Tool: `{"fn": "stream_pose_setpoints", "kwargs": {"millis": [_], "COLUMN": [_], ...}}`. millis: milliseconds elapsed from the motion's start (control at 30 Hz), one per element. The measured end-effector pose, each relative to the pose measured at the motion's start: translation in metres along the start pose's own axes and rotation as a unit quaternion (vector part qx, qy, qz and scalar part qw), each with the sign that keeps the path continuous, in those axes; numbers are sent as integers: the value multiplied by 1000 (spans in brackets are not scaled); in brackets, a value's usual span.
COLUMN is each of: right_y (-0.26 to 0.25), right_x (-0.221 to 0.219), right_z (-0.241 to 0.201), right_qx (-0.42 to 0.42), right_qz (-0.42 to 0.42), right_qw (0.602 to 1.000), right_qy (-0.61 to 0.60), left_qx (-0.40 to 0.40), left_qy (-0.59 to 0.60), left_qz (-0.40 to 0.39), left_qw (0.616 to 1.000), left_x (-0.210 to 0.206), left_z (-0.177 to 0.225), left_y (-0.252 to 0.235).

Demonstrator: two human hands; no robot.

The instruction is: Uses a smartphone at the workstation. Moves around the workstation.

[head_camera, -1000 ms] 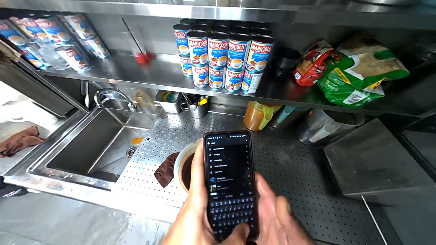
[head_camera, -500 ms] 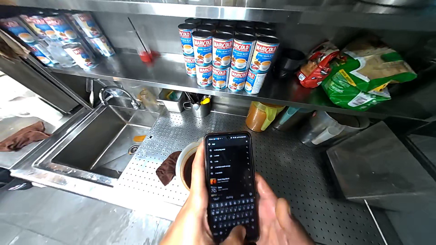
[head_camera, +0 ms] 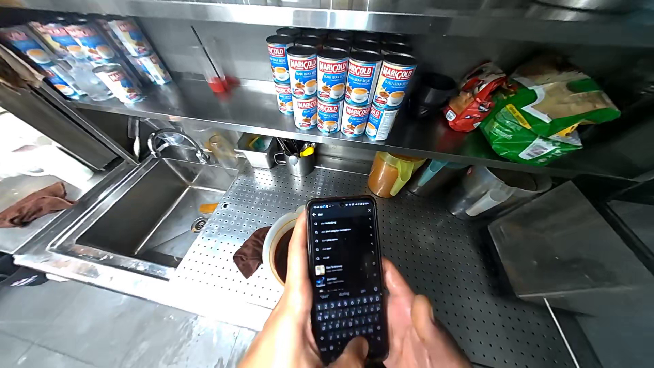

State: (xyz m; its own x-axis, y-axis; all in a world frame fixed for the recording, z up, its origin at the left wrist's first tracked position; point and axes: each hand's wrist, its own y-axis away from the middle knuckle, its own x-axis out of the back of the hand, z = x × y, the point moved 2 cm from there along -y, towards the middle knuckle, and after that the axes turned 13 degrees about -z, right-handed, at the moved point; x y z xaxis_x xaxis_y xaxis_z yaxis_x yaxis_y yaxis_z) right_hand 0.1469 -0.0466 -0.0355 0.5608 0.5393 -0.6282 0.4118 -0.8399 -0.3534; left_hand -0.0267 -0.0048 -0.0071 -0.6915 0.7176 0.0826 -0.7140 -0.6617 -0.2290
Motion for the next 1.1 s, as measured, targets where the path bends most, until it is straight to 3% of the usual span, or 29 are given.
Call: {"fn": "stream_pose_setpoints", "kwargs": {"millis": [867, 1100], "right_y": [-4, -3], "right_x": [3, 4], "right_z": [3, 3], "right_qx": [-10, -1], "right_qz": [3, -8], "right_qw": [999, 1000], "right_qy": [31, 16], "left_qx": [20, -30], "left_qy": [15, 81], "left_qz": [-2, -49], "left_qw": [1000, 995], "left_x": [5, 9], "left_z": [1, -3], "left_y": [0, 2]}}
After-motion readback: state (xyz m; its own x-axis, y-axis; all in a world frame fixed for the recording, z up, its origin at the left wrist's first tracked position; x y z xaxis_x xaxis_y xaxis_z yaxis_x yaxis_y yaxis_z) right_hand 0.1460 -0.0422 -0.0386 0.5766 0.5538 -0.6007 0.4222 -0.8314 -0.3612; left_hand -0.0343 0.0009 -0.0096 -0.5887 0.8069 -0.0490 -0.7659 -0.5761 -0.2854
